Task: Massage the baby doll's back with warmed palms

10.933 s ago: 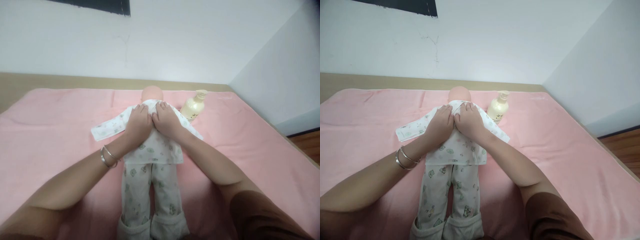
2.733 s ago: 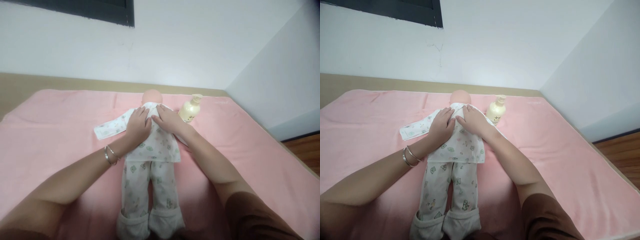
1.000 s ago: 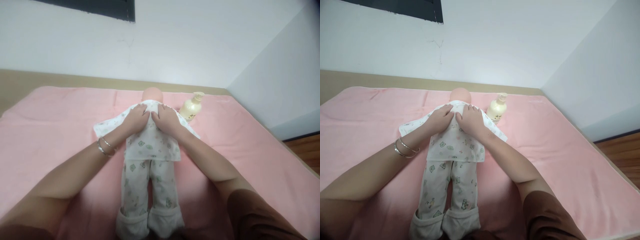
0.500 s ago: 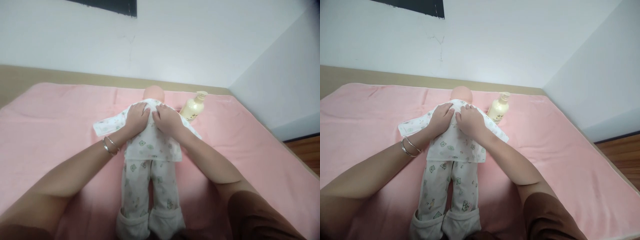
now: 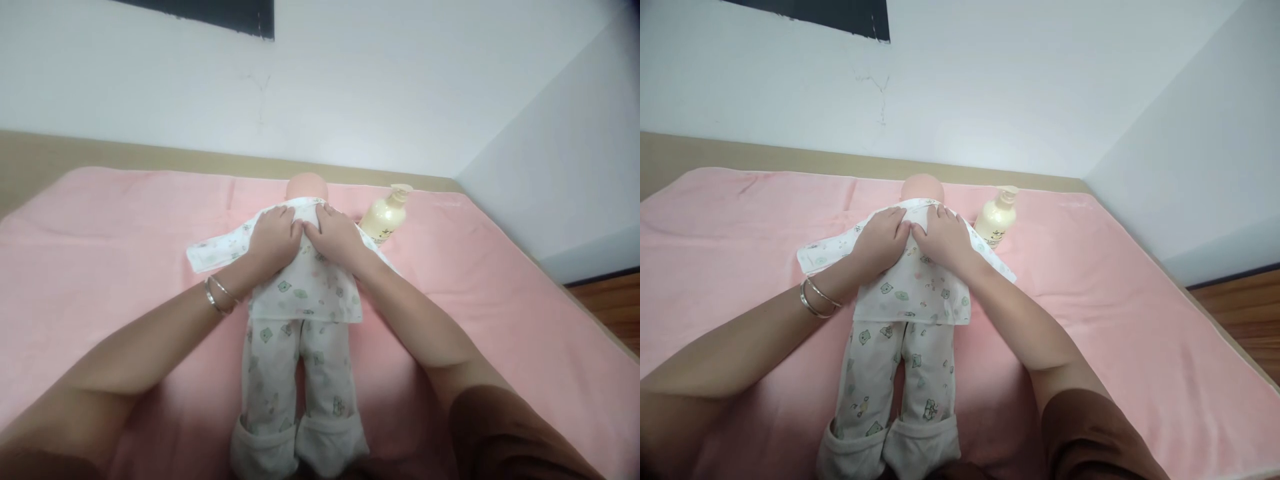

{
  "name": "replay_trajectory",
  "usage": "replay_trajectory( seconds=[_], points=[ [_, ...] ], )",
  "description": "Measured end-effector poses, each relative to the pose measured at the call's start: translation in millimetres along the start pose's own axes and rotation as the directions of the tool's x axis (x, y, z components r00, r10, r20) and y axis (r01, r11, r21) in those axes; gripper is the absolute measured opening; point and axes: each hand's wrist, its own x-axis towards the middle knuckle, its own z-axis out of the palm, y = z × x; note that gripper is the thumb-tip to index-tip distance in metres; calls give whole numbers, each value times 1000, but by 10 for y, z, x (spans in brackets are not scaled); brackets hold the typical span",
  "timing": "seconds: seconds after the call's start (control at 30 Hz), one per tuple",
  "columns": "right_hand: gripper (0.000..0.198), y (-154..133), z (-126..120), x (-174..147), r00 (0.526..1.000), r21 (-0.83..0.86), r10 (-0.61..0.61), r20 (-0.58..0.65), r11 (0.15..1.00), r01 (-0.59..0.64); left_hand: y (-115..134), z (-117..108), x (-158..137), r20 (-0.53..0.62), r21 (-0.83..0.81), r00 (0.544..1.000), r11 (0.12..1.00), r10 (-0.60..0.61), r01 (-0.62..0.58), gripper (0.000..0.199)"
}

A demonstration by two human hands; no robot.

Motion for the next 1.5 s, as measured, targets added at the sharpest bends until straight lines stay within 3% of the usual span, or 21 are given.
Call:
replay_trajectory(
  seconds=[0.17, 0.37, 0.5, 0.63, 0.87, 0.97, 1.13, 1.3, 1.5],
  points=[
    [63, 25, -61, 24, 998, 9, 9, 56, 1000, -10, 157, -46, -116, -8, 140, 988, 979, 152, -150, 35],
    [47, -98, 39, -125, 998, -177, -27, -60, 984, 16, 63, -152, 22, 172, 84, 978, 987, 120, -136, 36],
    [48, -226, 90, -298, 985, -305, -125, -116, 948, 84, -77, -167, 140, 231, 12, 966, 992, 117, -123, 37],
    [42, -236, 58, -302, 986, -254, -124, -107, 963, 94, -89, -135, 150, 194, -12, 979, 998, 70, -69, 38],
    [51, 20, -32, 19, 998, -96, -37, 58, 994, 42, 150, -130, -43, 108, 96, 993, 994, 41, -52, 32],
    [52, 68, -8, 75, 999, -78, -39, 33, 996, 41, 175, -141, -59, 103, 67, 993, 996, 56, -63, 33],
    [50, -70, 67, -79, 998, -205, -54, -43, 978, 44, 18, -115, 75, 163, 3, 985, 998, 57, -58, 43],
    [53, -210, 79, -285, 981, -309, -182, -65, 939, 153, -62, -128, 149, 186, -44, 982, 998, 46, -38, 46],
    [48, -131, 12, -166, 989, -180, -147, -20, 974, 141, -46, -175, 160, 201, -86, 979, 996, 35, -18, 38]
  ],
)
